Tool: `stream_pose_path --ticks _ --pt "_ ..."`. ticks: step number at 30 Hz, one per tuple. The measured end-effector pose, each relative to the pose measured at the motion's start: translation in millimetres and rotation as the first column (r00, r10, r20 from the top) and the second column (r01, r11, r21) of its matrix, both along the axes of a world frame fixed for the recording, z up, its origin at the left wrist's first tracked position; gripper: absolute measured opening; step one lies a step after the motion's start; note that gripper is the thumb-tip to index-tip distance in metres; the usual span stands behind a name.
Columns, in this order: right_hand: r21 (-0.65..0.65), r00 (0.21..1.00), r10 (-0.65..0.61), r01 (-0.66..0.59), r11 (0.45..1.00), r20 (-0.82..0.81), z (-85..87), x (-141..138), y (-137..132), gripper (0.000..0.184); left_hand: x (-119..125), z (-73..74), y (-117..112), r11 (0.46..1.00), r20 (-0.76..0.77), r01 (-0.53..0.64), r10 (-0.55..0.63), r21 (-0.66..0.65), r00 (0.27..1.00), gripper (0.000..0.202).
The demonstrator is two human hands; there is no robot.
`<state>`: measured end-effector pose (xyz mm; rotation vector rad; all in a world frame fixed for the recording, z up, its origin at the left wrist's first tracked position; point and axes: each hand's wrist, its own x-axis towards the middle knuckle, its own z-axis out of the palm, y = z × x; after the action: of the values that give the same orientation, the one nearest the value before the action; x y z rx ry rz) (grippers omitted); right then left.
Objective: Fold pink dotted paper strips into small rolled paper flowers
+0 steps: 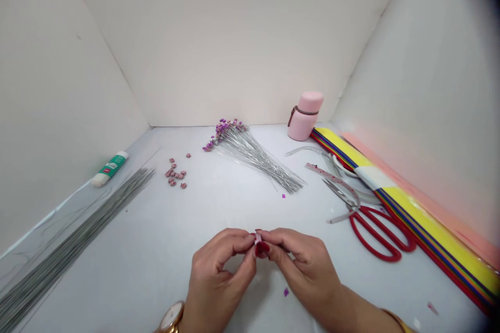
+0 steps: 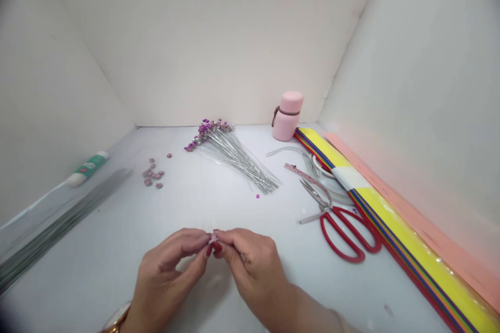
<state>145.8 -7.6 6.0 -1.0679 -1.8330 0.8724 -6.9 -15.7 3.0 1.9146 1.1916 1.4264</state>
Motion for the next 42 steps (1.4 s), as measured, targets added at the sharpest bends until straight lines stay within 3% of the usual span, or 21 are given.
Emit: stream_pose_path --ticks 5,8,13,18,24,27,34,42 --pt "0.25 0.996 -0.069 0.053 0.967 0.057 -8.1 -4.0 -1.4 0.018 3.4 -4.1 0.1 0.99 -0.039 -0.078 0.083 0.119 0.996 0.017" --pt "0.262 0.994 -0.089 0.069 0.963 0.066 -10.5 -5.0 -0.8 0.018 1.5 -5.6 0.5 0.998 -0.031 -0.045 0.047 0.049 0.998 0.017" --pt "-0.046 0.996 0.013 -0.017 0.999 -0.087 -5.7 -2.1 1.5 0.022 -5.4 -3.8 3.8 0.984 0.093 0.093 -0.079 -0.152 0.993 0.016" --pt "-0.248 0.983 0.002 -0.048 0.968 -0.184 -1.1 -0.9 5.0 0.019 -6.9 -3.5 5.0 0.955 0.159 0.181 -0.146 -0.235 0.976 0.017" --pt "-0.438 0.941 -0.115 -0.039 0.898 -0.32 -3.7 -2.8 7.1 0.013 -6.2 -6.6 3.4 0.955 0.155 0.141 -0.103 -0.26 0.982 0.019" --pt "-0.409 0.937 -0.126 -0.02 0.912 -0.326 -4.8 -3.4 5.9 0.01 -5.0 -5.7 2.2 0.946 0.167 0.149 -0.104 -0.286 0.98 0.019" --pt "-0.319 0.971 -0.079 0.002 0.948 -0.226 -4.9 0.0 3.7 0.013 -4.0 -3.1 1.9 0.976 0.084 0.12 -0.106 -0.184 0.991 0.022" --pt "-0.206 0.992 -0.034 0.008 0.979 -0.121 -2.4 2.0 5.7 0.013 -3.5 -1.5 4.3 0.97 0.112 0.132 -0.11 -0.207 0.988 0.02"
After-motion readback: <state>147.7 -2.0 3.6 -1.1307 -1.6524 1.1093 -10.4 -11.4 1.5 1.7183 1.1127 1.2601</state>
